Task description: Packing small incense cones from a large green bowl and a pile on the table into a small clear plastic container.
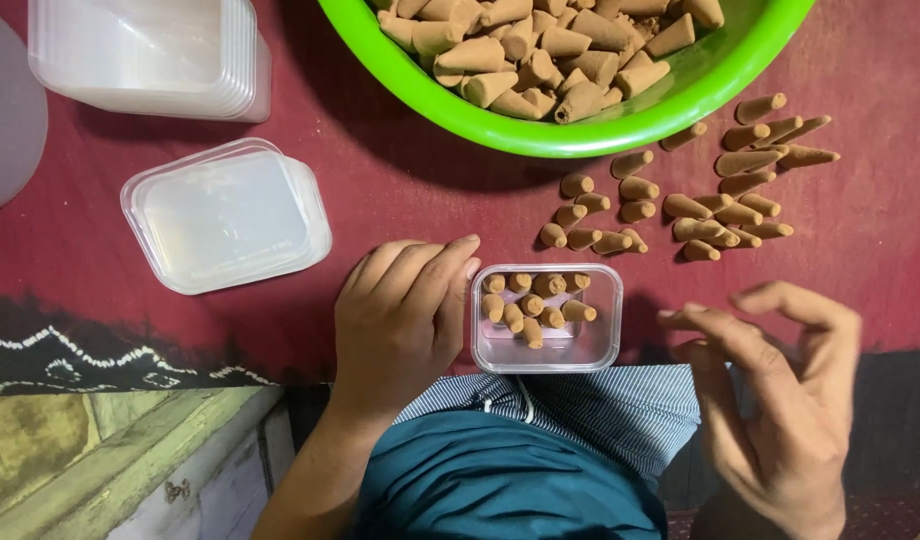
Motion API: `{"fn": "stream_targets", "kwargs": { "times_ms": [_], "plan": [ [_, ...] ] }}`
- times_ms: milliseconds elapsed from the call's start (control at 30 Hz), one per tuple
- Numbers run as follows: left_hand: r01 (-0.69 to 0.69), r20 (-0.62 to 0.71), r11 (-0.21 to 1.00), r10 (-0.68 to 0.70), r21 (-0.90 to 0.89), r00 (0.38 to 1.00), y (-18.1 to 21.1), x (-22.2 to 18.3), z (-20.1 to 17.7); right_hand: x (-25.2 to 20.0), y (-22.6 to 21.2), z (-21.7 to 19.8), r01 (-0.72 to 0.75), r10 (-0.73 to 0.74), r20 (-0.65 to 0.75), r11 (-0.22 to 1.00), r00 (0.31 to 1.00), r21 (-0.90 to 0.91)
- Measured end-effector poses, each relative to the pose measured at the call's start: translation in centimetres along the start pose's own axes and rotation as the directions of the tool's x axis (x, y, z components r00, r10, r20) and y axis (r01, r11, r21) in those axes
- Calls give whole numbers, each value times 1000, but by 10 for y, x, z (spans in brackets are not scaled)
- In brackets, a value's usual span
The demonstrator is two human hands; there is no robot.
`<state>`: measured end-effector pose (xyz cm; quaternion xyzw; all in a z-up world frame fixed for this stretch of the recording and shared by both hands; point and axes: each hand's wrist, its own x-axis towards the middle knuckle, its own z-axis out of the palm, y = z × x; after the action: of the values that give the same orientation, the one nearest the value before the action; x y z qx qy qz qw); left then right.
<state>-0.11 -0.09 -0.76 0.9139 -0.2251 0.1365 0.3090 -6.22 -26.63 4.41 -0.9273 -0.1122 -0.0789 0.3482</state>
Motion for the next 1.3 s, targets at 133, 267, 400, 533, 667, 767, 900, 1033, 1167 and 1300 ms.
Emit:
{"fn": "stream_targets", "kwargs": {
  "times_ms": [133,267,400,533,667,767,900,1033,1167,1300],
  "plan": [
    [-8,-6,1000,8,6,1000,0,0,1,-1,-7,4,-18,14,-64,997,998,-69],
    [-14,-15,1000,14,-3,1000,0,1,1,0,-12,6,68,-71,-120,997,990,-33],
    [-21,-7,999,21,-24,1000,-1,0,0,11,-30,8,152,-155,-74,987,985,-45],
    [3,7,998,-3,-69,1000,-1,0,-2,25,-56,10,184,-188,92,982,978,51],
    [-4,-56,1000,4,2,998,0,2,-2,33,-59,20,232,-236,213,972,948,42],
    [1,-73,1000,0,14,997,-1,1,0,48,-60,26,351,-359,261,933,896,81],
    [-5,-87,1000,3,-24,996,-2,0,-2,58,-61,33,474,-469,292,878,833,58],
    [-17,-110,999,12,-44,994,-3,2,-4,58,-55,35,508,-471,349,861,810,-17],
    [-29,-121,998,21,-59,992,-4,1,-4,62,-54,36,536,-481,353,841,802,-71],
    [-46,-148,997,38,-55,988,-3,2,-5,65,-49,36,605,-509,436,788,742,-109]
  ]
}}
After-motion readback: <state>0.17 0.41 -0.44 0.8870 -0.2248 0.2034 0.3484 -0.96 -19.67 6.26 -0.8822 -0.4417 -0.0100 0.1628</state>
